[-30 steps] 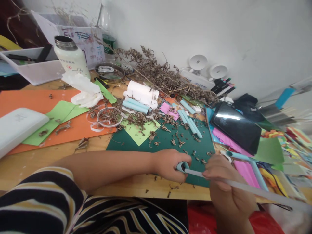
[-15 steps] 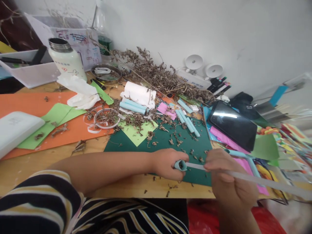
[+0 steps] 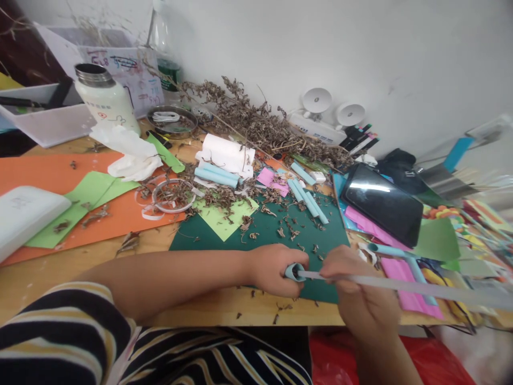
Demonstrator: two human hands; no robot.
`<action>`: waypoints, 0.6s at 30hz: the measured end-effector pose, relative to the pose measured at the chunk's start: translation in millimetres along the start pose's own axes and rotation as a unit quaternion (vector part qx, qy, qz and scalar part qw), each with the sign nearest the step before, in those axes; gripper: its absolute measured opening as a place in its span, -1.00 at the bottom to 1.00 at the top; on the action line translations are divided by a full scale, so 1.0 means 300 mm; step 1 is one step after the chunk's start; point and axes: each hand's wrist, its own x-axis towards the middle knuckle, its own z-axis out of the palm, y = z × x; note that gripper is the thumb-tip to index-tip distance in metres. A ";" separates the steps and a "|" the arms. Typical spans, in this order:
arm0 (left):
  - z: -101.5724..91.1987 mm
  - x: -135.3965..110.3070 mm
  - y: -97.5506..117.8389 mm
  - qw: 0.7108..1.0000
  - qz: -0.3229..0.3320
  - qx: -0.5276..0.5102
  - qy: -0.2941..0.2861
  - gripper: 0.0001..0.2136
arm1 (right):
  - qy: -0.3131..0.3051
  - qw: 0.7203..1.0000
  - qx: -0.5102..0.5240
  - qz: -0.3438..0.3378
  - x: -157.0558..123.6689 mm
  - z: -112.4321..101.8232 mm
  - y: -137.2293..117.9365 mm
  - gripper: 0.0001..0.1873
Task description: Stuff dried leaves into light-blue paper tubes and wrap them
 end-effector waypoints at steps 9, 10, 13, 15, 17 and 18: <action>0.001 -0.001 0.002 1.000 0.016 -0.005 0.015 -0.92 | 0.080 0.994 0.042 -0.064 0.007 0.000 -0.011 -0.80; -0.001 -0.001 0.004 1.000 0.014 -0.002 0.013 -0.92 | 0.084 0.994 0.035 -0.064 0.012 0.001 -0.013 -0.79; -0.004 -0.001 0.008 1.000 0.003 -0.005 -0.001 -0.89 | 0.000 0.999 -0.014 -0.029 0.021 0.008 -0.015 -0.78; -0.003 -0.001 0.009 1.000 -0.001 -0.009 -0.001 -0.88 | -0.046 0.998 -0.028 -0.012 0.022 0.010 -0.014 -0.78; -0.001 -0.002 0.007 1.000 0.002 -0.010 0.008 -0.89 | -0.017 0.999 -0.012 -0.026 0.019 0.009 -0.014 -0.79; 0.000 -0.002 0.005 1.000 0.004 -0.011 0.012 -0.91 | 0.011 0.999 -0.003 -0.039 0.017 0.007 -0.014 -0.79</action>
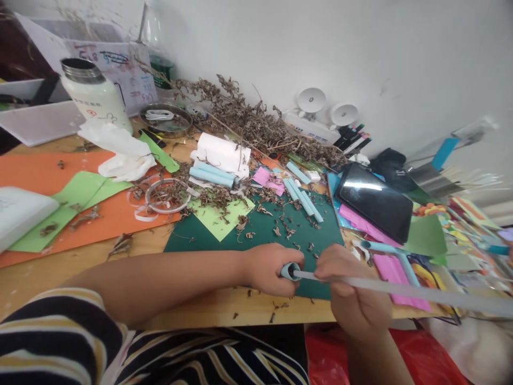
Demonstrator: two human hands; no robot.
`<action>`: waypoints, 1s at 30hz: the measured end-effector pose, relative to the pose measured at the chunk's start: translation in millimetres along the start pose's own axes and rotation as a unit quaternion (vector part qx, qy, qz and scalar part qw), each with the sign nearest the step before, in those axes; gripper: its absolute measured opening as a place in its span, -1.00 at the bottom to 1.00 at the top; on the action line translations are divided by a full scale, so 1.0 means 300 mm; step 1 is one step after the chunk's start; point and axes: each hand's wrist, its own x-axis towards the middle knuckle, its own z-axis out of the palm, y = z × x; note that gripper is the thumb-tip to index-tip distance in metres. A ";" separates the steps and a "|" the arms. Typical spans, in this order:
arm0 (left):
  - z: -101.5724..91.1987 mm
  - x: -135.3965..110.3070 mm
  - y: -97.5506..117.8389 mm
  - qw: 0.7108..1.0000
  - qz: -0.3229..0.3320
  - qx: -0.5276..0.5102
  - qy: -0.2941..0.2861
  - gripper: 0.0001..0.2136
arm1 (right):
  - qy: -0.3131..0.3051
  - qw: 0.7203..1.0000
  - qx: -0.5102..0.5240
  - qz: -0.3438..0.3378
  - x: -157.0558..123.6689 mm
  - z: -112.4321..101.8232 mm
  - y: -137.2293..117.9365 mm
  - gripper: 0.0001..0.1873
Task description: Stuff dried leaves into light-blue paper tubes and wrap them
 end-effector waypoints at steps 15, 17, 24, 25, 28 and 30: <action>-0.002 0.002 0.003 1.000 -0.005 0.013 -0.008 -0.90 | 0.008 1.000 0.007 -0.016 -0.015 0.013 0.025 -0.81; 0.001 0.002 -0.001 1.000 -0.003 0.014 -0.008 -0.91 | 0.030 0.999 0.006 -0.024 -0.017 0.013 0.027 -0.82; 0.006 0.001 -0.005 1.000 0.008 0.006 0.009 -0.90 | 0.017 0.999 0.016 -0.026 -0.013 0.025 0.038 -0.89; 0.005 0.000 -0.005 1.000 0.005 0.005 0.008 -0.90 | 0.007 1.000 0.010 -0.018 -0.012 0.025 0.037 -0.90; 0.001 -0.002 -0.005 1.000 0.002 -0.002 0.004 -0.89 | -0.010 1.000 0.012 0.015 -0.014 0.002 0.033 -0.90; -0.003 -0.004 -0.004 1.000 0.006 0.002 0.002 -0.89 | 0.127 0.989 0.073 0.015 -0.029 -0.036 0.026 -0.87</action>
